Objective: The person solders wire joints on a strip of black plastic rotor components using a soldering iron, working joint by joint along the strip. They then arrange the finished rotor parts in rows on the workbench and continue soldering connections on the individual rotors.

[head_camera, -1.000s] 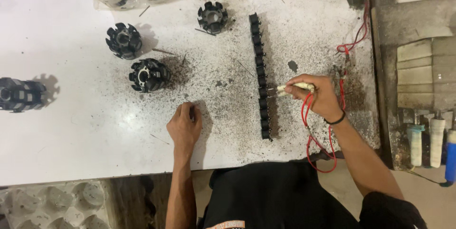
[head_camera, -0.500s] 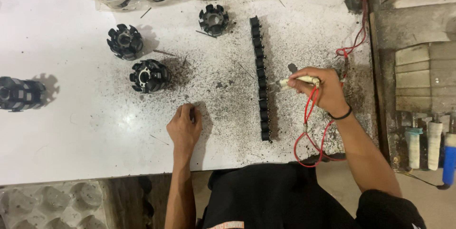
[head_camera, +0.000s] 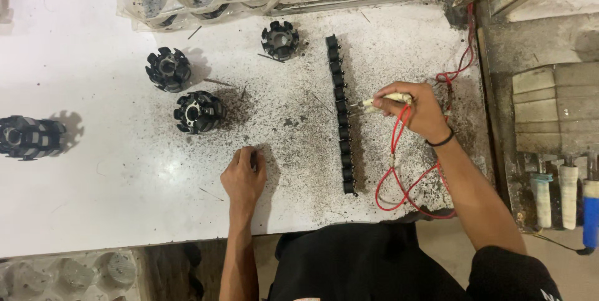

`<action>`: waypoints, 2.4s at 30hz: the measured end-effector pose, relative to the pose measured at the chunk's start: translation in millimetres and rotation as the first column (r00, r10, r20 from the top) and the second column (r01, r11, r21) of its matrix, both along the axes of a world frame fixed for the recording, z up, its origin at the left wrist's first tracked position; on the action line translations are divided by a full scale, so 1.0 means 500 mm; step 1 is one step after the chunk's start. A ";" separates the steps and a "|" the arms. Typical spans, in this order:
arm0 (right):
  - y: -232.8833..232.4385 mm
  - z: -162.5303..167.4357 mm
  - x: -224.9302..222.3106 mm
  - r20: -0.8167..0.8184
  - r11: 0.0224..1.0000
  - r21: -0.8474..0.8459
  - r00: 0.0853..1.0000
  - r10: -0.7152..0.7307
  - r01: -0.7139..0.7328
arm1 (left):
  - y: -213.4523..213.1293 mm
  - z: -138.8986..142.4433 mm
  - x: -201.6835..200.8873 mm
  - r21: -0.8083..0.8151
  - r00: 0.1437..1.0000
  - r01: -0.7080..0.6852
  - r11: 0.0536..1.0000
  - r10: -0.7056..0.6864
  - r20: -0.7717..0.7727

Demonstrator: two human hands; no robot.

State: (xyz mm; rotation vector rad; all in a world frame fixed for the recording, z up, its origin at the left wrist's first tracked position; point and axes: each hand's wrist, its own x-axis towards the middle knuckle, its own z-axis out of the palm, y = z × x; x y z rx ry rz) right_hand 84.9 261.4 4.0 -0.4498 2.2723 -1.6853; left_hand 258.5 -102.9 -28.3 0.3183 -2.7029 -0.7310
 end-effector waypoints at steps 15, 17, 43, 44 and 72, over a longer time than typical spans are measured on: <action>-0.010 -0.003 -0.044 0.005 0.998 -0.056 0.999 0.034 -0.034 | -0.001 -0.001 0.000 -0.008 1.000 0.008 1.000 -0.008 -0.019; -0.016 -0.008 -0.054 0.010 0.997 -0.070 0.999 0.037 -0.037 | -0.001 -0.003 0.000 -0.004 1.000 0.006 1.000 -0.006 -0.009; -0.045 -0.023 -0.137 -0.056 0.999 0.012 0.998 0.038 -0.037 | 0.000 0.010 -0.010 -0.004 1.000 -0.005 1.000 0.005 -0.007; -0.041 -0.017 -0.139 -0.038 0.999 0.023 0.999 0.039 -0.039 | -0.001 0.007 -0.009 0.004 1.000 -0.005 1.000 0.005 0.002; -0.076 -0.057 -0.252 -0.063 0.996 -0.079 0.998 0.023 -0.028 | -0.002 0.017 -0.017 -0.034 1.000 -0.015 0.999 0.014 -0.024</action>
